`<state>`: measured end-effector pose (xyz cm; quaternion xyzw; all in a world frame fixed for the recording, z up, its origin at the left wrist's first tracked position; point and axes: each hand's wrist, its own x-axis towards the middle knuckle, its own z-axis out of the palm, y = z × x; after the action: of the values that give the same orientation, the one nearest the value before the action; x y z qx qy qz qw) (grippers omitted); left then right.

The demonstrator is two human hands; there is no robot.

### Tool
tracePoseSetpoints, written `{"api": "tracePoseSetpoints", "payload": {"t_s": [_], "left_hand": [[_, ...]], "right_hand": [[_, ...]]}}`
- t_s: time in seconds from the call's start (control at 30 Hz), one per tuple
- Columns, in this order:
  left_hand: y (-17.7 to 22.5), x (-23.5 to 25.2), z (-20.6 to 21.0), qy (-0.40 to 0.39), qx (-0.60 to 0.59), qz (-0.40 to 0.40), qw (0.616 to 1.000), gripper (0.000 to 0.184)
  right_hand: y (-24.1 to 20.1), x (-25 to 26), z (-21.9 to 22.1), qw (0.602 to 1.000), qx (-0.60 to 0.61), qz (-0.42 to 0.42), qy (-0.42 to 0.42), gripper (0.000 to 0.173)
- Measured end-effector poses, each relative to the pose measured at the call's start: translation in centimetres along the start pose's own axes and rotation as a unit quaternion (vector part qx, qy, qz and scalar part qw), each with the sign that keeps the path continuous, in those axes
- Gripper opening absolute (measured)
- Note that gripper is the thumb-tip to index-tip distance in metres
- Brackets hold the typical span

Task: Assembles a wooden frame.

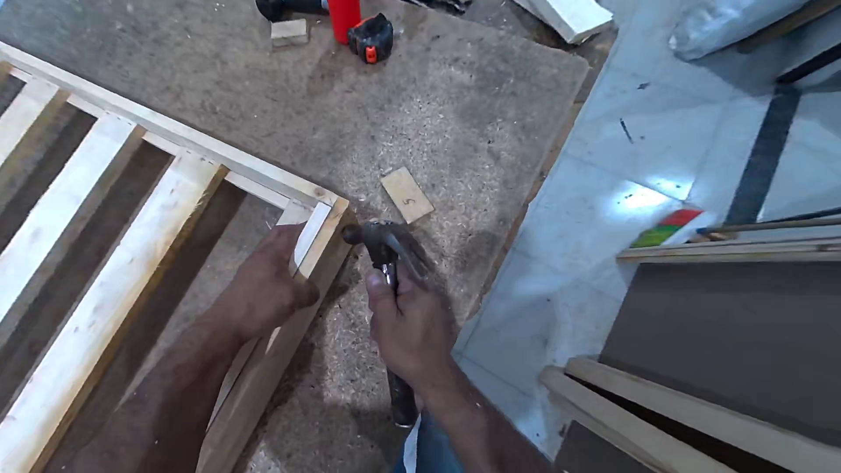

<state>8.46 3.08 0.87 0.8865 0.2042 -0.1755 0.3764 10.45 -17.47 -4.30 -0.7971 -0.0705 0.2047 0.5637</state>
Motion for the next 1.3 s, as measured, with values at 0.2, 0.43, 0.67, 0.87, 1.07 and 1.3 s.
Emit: {"api": "tracePoseSetpoints", "payload": {"t_s": [0.2, 0.43, 0.67, 0.87, 1.07, 1.3], "left_hand": [[0.4, -0.1, -0.1, -0.01, -0.026, -0.014, 1.0, 0.077], [0.3, 0.0, -0.1, -0.01, -0.031, 0.005, 0.999, 0.078], [0.3, -0.2, 0.0, -0.009, -0.033, -0.01, 0.999, 0.077], [0.4, -0.2, 0.1, -0.011, -0.027, -0.01, 1.0, 0.075], [0.4, 0.0, -0.1, -0.006, -0.024, -0.008, 1.0, 0.078], [0.3, 0.0, 0.1, -0.007, -0.02, -0.015, 1.0, 0.076]], "right_hand": [[-5.0, -1.7, -2.1, 0.948, 0.176, -0.167, 0.205, 0.03], [-2.0, -2.2, 0.3, 0.991, -0.04, 0.124, 0.029, 0.035], [-2.0, -1.4, 1.7, 0.993, 0.08, 0.028, 0.077, 0.034], [-4.7, -1.1, -2.2, 0.981, 0.12, -0.029, 0.152, 0.035], [-0.8, 0.0, -0.1, 0.993, 0.016, 0.114, -0.032, 0.039], [-2.1, -0.7, 0.2, 0.987, 0.1, -0.008, 0.123, 0.036]]}}
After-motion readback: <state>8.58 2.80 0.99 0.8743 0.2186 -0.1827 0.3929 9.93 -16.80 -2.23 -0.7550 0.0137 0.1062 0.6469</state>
